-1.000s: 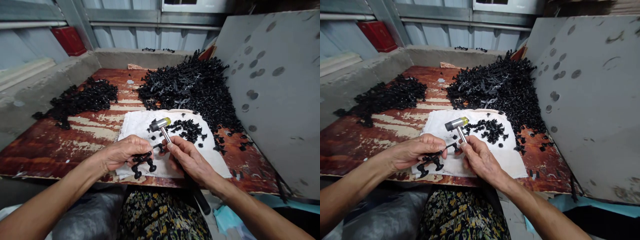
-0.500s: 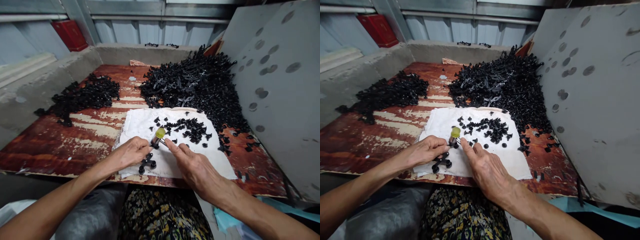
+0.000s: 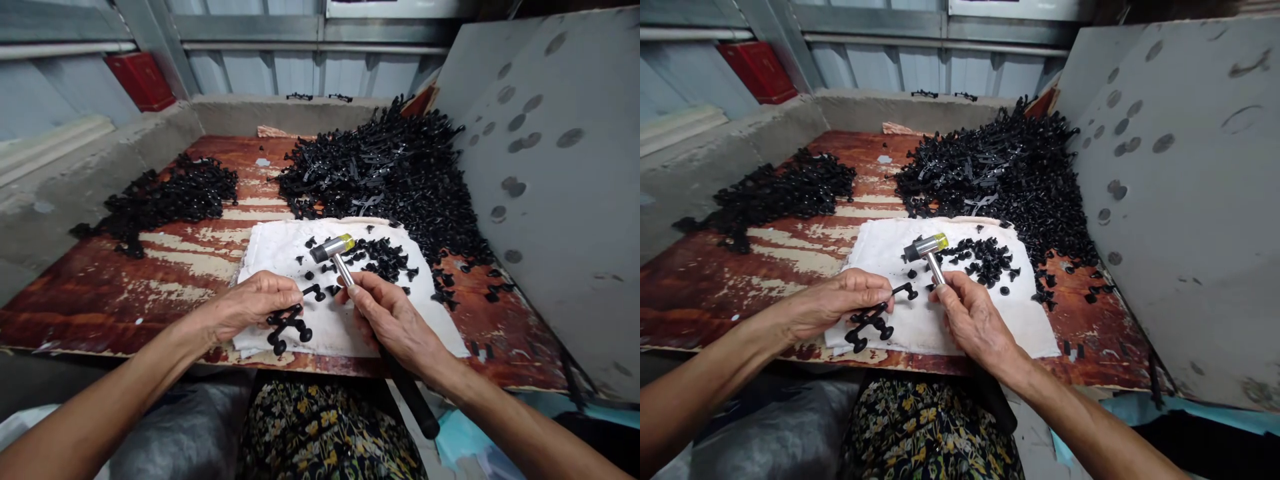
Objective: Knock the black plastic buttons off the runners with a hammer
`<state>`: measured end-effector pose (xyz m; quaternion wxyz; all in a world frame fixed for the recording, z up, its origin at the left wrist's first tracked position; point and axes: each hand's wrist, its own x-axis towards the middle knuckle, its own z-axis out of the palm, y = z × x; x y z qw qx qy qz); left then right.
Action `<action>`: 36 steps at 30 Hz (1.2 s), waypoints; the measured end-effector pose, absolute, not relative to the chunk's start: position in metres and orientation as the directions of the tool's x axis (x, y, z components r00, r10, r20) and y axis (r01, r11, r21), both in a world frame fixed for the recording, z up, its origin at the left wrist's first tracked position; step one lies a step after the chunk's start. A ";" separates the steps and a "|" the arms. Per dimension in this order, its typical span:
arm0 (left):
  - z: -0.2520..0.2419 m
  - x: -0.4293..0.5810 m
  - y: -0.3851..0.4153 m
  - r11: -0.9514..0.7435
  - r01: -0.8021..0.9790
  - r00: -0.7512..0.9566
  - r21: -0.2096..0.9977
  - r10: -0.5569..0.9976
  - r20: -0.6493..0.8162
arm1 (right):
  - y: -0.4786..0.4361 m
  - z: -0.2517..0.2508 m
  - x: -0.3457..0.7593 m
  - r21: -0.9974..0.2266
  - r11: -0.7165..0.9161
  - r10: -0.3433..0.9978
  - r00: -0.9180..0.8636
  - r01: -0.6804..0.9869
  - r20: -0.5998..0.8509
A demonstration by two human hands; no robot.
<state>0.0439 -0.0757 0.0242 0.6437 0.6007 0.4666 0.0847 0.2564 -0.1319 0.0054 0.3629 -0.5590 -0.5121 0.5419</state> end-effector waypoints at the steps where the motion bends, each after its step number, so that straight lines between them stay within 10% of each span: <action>1: 0.024 0.044 -0.076 0.256 0.447 0.555 0.857 0.672 -0.490 | -0.132 0.005 0.256 -0.962 -0.214 0.965 -0.120 0.168 -0.235; 18: 0.028 0.057 -0.093 -0.329 0.635 0.580 0.699 0.800 -0.151 | -0.130 -0.004 0.248 -0.987 -0.161 0.958 -0.240 -0.003 -0.156; 23: 0.028 0.042 -0.107 -0.133 0.724 0.275 0.677 0.955 -0.107 | -0.131 -0.007 0.249 -0.988 -0.142 0.989 -0.052 -0.062 -0.139; 36: 0.009 0.057 -0.090 0.113 0.445 0.338 0.888 0.897 -0.284 | -0.141 -0.012 0.239 -0.983 -0.182 0.968 -0.170 0.026 -0.184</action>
